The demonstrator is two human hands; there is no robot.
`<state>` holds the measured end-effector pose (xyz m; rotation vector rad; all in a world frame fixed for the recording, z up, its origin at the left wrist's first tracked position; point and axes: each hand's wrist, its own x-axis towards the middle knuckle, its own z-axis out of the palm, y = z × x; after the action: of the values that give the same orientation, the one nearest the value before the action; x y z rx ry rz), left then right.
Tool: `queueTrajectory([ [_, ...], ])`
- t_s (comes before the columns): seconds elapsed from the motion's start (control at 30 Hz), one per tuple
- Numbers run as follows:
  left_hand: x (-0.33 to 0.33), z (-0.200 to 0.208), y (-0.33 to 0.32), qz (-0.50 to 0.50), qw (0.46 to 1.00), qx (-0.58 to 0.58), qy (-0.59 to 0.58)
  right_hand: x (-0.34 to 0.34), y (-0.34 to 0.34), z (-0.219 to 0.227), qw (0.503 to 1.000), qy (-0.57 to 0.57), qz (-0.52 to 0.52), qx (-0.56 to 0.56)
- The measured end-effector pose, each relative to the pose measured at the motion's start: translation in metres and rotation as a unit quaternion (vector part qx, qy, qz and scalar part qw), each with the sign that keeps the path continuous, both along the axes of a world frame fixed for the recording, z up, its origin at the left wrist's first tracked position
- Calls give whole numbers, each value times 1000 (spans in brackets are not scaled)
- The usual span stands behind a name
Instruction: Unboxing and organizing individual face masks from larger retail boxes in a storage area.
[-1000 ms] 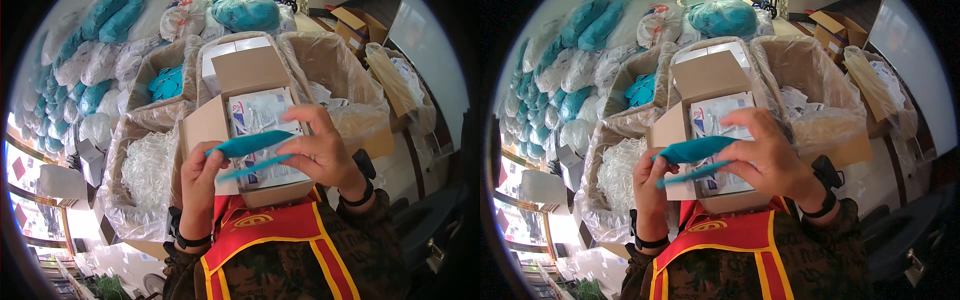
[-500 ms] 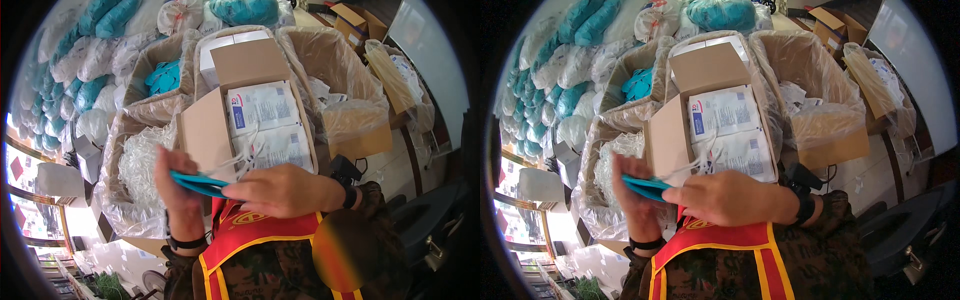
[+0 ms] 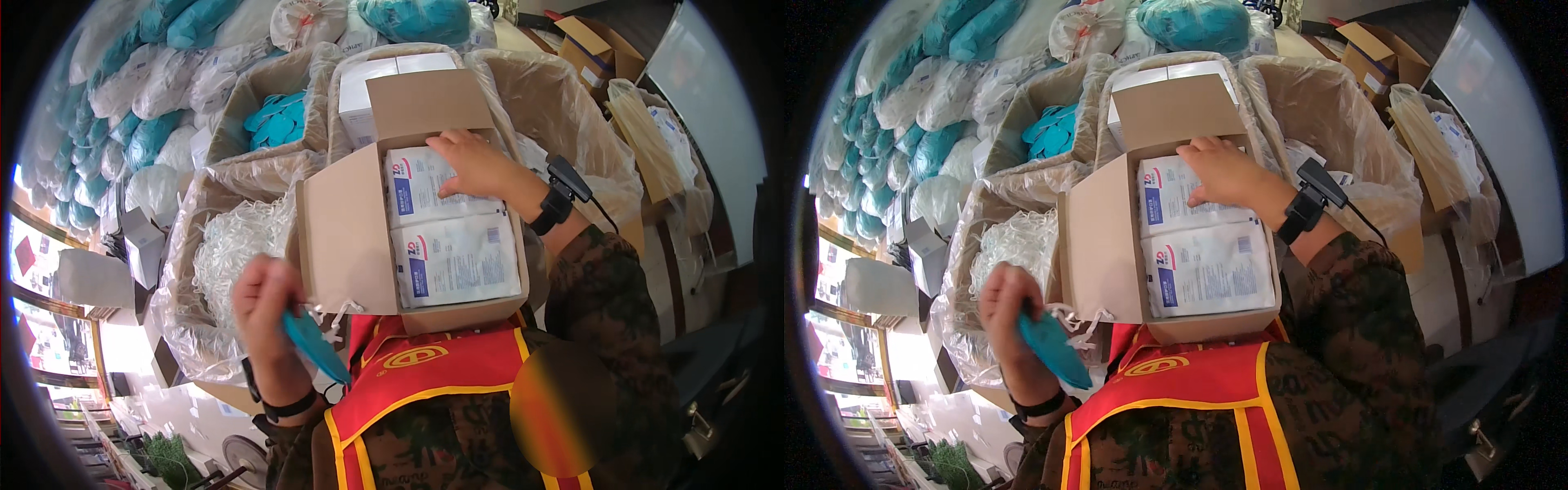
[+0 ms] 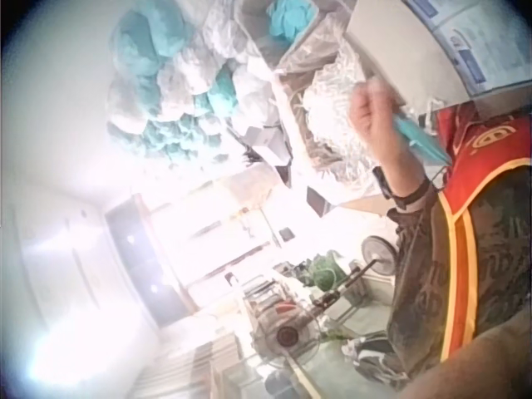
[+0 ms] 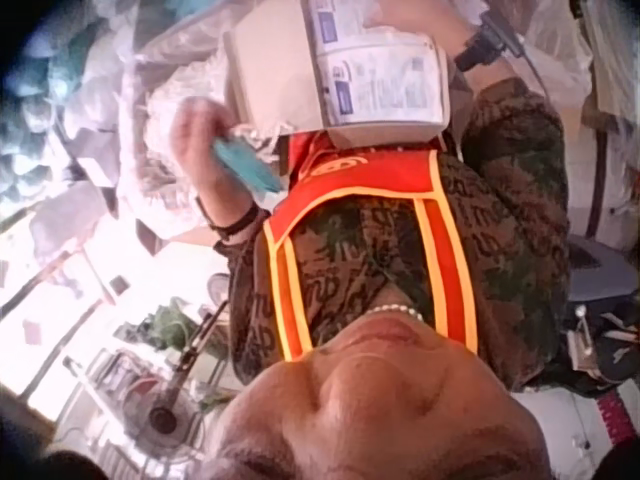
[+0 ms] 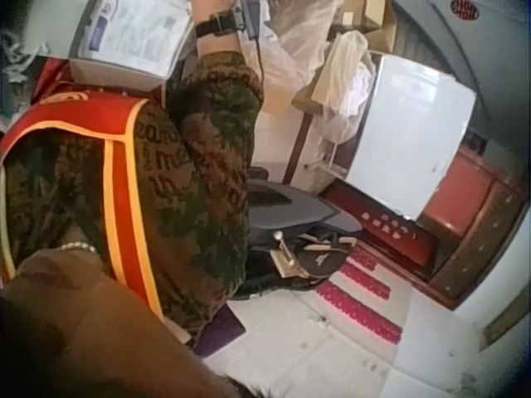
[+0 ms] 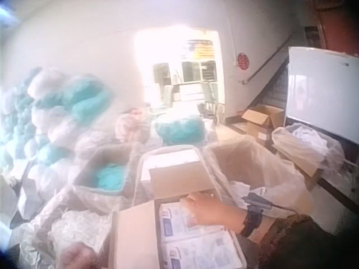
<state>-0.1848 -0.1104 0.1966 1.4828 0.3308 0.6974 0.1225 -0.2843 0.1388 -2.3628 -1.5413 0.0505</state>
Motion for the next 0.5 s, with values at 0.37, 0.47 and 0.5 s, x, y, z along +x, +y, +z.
queueTrajectory([
  [0.37, 38, -17, -19, -78, 994, -36, 70, 1, 3, -4, 997, 81, 0, 21],
  [0.47, 43, -17, -18, -73, 993, -37, 81, -1, 3, 6, 995, 50, 24, 82],
  [0.5, 43, -18, -15, -72, 993, -39, 85, -3, 3, 11, 993, 52, 20, 100],
])
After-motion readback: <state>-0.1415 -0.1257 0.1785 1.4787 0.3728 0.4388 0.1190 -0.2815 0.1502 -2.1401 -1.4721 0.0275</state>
